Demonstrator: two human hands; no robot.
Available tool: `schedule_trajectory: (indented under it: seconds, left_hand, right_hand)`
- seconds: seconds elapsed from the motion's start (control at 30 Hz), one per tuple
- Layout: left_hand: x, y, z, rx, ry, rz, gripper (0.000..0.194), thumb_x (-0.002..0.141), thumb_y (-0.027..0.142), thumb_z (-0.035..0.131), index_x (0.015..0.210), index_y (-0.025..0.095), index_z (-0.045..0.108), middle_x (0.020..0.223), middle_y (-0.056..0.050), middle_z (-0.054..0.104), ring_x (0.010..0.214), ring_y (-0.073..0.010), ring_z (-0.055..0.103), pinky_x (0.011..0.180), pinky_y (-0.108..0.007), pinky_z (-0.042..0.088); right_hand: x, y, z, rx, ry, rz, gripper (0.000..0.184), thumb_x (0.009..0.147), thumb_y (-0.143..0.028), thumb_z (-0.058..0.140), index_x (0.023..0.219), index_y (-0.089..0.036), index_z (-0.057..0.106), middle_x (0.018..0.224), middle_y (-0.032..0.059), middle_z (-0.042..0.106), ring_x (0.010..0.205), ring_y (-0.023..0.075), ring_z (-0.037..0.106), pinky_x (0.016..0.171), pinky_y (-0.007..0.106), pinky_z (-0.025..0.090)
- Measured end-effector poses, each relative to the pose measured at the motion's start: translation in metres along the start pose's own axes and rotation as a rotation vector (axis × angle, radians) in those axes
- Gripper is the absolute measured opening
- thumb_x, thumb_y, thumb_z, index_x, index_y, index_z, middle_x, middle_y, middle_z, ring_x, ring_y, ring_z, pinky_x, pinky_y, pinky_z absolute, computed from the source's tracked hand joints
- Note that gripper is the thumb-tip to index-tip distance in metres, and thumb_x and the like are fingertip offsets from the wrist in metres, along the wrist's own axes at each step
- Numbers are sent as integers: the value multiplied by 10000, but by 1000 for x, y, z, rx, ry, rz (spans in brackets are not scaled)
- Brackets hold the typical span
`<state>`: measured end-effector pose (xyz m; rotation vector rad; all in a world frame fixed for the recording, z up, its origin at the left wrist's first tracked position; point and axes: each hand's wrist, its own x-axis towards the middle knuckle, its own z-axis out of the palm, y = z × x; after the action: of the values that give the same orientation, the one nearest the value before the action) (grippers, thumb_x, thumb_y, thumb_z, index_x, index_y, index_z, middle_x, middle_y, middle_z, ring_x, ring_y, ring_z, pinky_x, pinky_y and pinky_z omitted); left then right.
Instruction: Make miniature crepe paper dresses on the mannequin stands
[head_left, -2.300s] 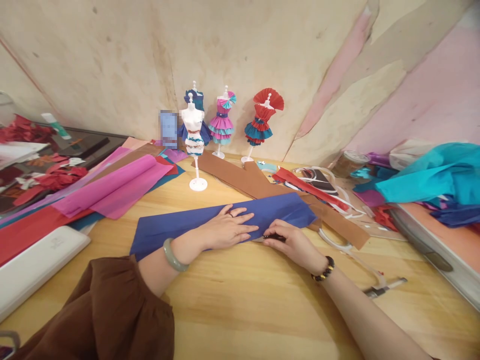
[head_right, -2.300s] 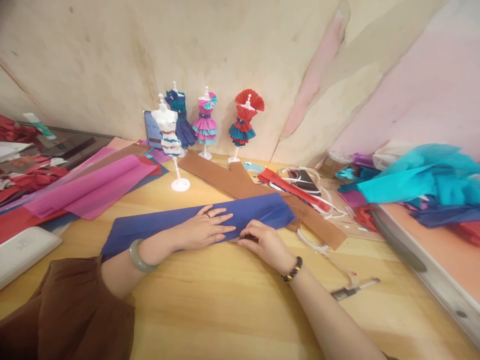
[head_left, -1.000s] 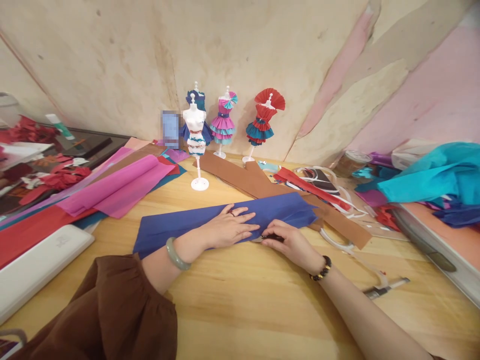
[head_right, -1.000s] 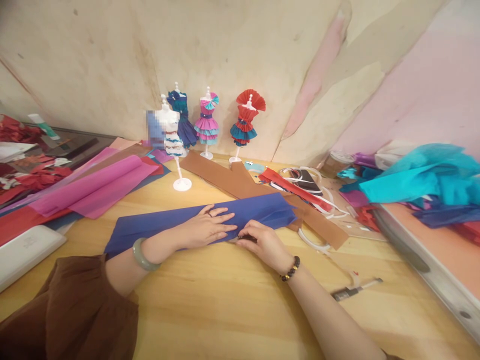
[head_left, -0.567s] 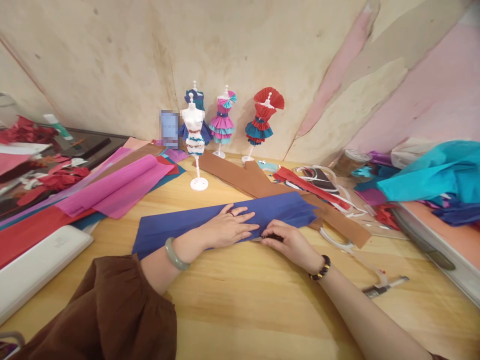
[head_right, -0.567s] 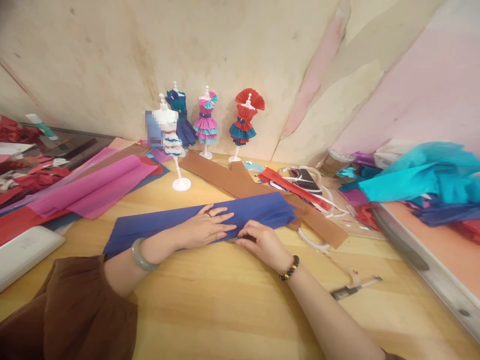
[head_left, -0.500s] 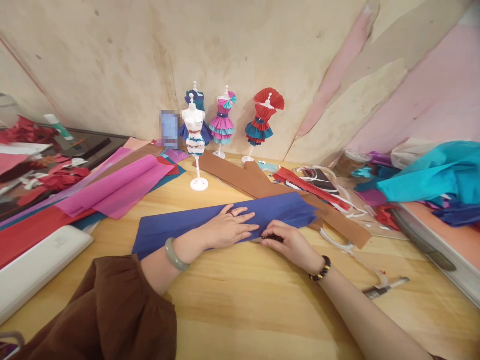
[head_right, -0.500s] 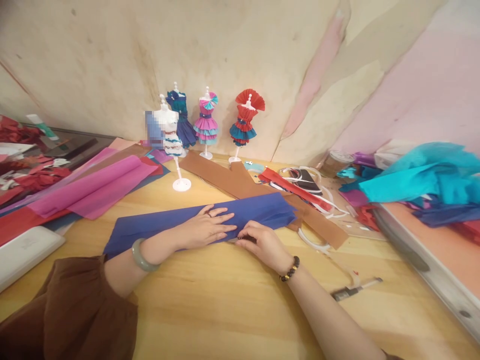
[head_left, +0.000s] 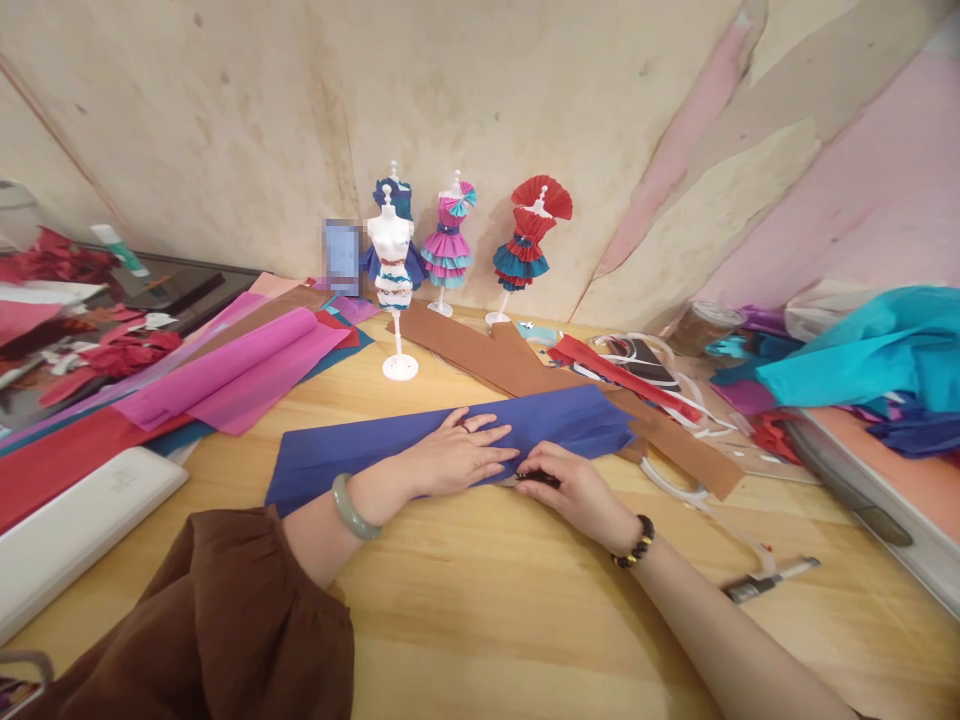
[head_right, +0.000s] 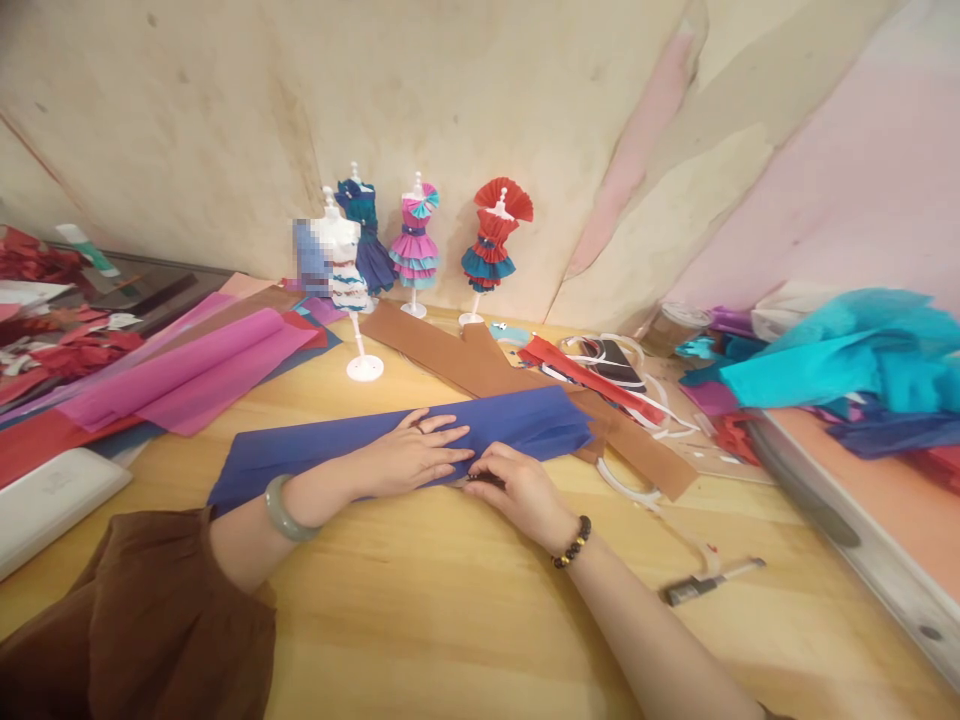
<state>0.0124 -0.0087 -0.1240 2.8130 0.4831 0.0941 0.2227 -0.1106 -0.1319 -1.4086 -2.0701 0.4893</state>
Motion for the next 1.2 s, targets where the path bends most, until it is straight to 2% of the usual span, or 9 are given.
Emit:
schedule_trajectory:
  seconds: [0.27, 0.47, 0.87, 1.2]
  left_hand:
    - [0, -1, 2, -16, 12, -4, 440, 990, 464, 262, 1350, 344, 485, 1518, -4, 348, 1436, -234, 194, 1155, -504, 60]
    - [1, 0, 1, -11, -4, -8, 436, 988, 470, 263, 1350, 356, 478, 1523, -1, 339, 1437, -240, 190, 1151, -516, 64]
    - [1, -1, 2, -18, -12, 2, 426, 990, 461, 265, 1321, 342, 506, 1536, -5, 310, 1437, -243, 189, 1150, -521, 72]
    - [1, 0, 0, -39, -26, -12, 457, 990, 467, 258, 1390, 332, 434, 1539, -8, 302, 1439, -240, 180, 1150, -512, 62]
  right_hand:
    - [0, 0, -1, -24, -5, -9, 199, 898, -388, 568, 845, -221, 664, 836, 46, 643, 741, 165, 600, 698, 293, 491]
    - [0, -2, 0, 2, -17, -27, 171, 878, -380, 601, 890, -221, 662, 864, 46, 644, 760, 162, 608, 697, 280, 493]
    - [2, -7, 4, -63, 9, -81, 207, 909, -387, 549, 893, -213, 660, 860, 65, 650, 774, 180, 613, 718, 308, 500]
    - [2, -5, 4, -62, 18, -99, 181, 911, -354, 557, 859, -213, 658, 833, 51, 646, 746, 165, 608, 705, 291, 494]
